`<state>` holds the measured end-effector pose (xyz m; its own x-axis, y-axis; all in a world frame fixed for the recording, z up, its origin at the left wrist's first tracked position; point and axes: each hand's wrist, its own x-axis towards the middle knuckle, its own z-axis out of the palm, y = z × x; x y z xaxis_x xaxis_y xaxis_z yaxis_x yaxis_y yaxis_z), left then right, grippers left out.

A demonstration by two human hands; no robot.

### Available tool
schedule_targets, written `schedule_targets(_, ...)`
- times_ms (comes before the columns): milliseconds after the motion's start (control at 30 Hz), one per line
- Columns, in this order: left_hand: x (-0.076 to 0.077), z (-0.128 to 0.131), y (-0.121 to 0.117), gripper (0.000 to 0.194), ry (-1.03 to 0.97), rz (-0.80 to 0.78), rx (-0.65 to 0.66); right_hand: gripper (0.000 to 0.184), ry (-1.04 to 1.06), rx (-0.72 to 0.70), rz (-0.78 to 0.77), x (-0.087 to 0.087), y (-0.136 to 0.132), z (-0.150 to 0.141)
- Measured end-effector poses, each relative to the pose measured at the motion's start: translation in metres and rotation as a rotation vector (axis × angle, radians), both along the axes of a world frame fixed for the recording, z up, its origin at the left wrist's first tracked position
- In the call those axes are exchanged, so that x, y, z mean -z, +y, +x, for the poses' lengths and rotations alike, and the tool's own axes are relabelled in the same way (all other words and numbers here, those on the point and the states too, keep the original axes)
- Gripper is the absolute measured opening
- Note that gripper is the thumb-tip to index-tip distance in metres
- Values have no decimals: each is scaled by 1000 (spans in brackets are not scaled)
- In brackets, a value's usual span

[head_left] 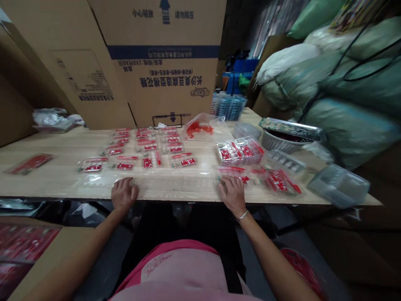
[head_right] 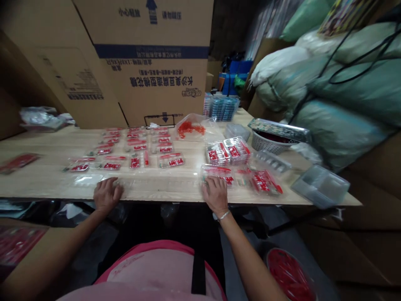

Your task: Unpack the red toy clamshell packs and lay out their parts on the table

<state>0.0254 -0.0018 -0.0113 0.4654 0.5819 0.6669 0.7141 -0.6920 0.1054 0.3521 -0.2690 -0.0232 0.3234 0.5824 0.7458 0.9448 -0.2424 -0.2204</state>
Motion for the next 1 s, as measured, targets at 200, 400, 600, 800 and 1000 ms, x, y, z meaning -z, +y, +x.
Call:
schedule_targets(200,1,0,-2,31,-13,-16,-20,20,-1,16,-6,1,-1,0)
schedule_targets(400,1,2,-5,33,-13,-51,-39,19,-20,20,-26,1,-3,1)
schedule_targets(600,2,2,-4,34,37,-82,-54,20,13,21,-43,3,-4,2)
schedule_targets(800,-4,1,-6,33,61,-52,-40,20,-21,-1,-25,0,-4,0)
schedule_targets(1000,-11,0,-7,32,41,17,4,19,-17,2,-7,-1,-2,-1)
